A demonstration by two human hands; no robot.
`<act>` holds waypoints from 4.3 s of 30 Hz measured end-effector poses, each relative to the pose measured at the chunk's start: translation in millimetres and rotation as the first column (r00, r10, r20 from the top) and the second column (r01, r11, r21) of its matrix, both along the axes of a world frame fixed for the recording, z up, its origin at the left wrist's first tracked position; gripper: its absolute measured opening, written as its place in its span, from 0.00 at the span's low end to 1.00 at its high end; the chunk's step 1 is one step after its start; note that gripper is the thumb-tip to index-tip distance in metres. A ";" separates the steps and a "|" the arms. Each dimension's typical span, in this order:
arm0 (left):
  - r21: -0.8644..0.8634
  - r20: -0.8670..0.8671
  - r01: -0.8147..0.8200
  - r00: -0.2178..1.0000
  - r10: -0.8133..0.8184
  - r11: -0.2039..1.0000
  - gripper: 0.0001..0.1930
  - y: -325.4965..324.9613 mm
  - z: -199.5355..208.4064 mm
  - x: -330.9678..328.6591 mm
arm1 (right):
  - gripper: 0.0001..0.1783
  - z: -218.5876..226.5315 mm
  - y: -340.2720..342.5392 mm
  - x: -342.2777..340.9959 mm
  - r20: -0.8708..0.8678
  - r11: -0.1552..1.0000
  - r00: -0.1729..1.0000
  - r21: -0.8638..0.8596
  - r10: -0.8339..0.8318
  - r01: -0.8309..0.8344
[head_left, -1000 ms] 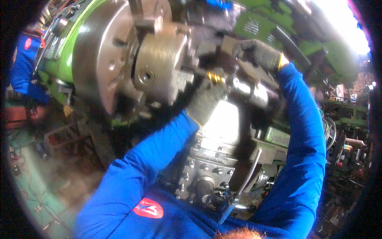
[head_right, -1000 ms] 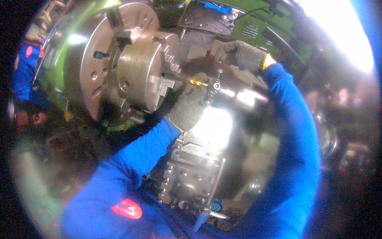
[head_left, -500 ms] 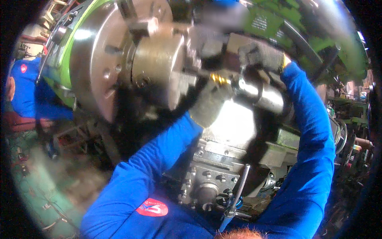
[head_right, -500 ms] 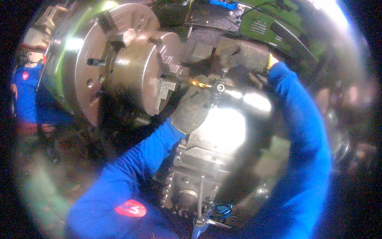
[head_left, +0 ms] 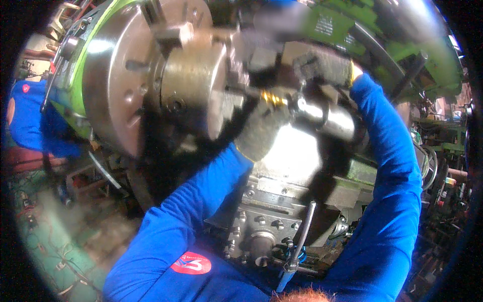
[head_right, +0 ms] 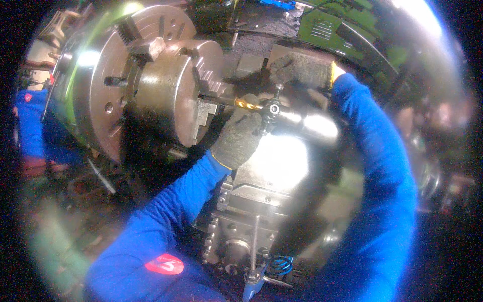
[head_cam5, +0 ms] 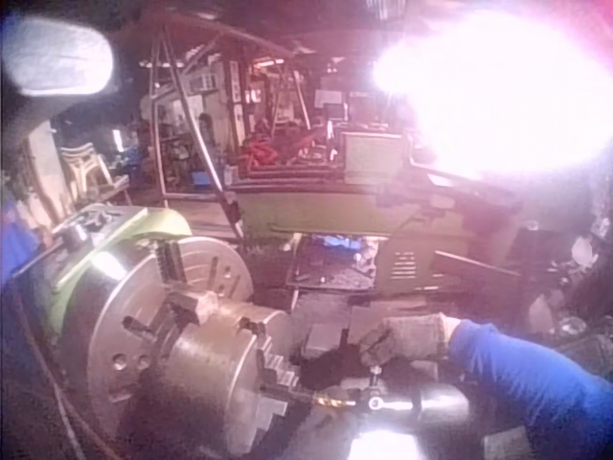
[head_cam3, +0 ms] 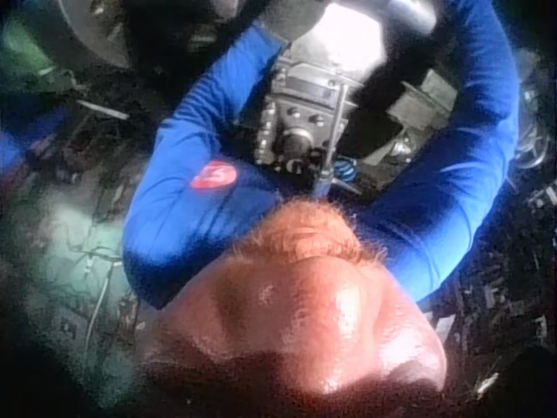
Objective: The person operates a green industrial lathe, using a pneumatic tool to work on a rotating metal cylinder. They adjust the tool's position and apply pressure to the spinning workpiece while wearing blue protective clothing and gloves.
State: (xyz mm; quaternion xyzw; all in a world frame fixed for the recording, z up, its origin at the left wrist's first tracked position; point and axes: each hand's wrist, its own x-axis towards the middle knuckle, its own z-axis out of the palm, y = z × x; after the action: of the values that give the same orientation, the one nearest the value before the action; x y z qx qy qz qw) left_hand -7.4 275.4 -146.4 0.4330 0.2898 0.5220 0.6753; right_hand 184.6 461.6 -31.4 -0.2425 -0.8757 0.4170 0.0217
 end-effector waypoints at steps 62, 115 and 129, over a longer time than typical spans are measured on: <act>-0.118 0.243 0.062 0.969 -0.032 0.991 0.18 0.9 12.3 -11.9 | 0.15 40.3 -33.9 -77.4 -0.055 0.763 0.963 0.599 -0.265 0.244; 0.611 -0.704 0.135 0.543 0.458 0.780 0.17 6.8 7.9 -13.1 | 0.24 69.6 -38.7 9.9 -0.036 0.773 0.779 0.100 -0.626 0.626; -0.200 0.189 -0.095 0.973 0.133 0.975 0.13 7.8 17.4 0.1 | 0.07 25.1 -21.1 -0.9 -0.077 0.905 0.941 -0.309 -0.329 0.292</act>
State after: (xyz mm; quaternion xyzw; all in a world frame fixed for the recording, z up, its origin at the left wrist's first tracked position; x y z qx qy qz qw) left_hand -7.3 283.2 -129.1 0.2942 0.2930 0.5712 0.7081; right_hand 183.7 440.6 -6.3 -0.3524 -0.7510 0.5480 0.1074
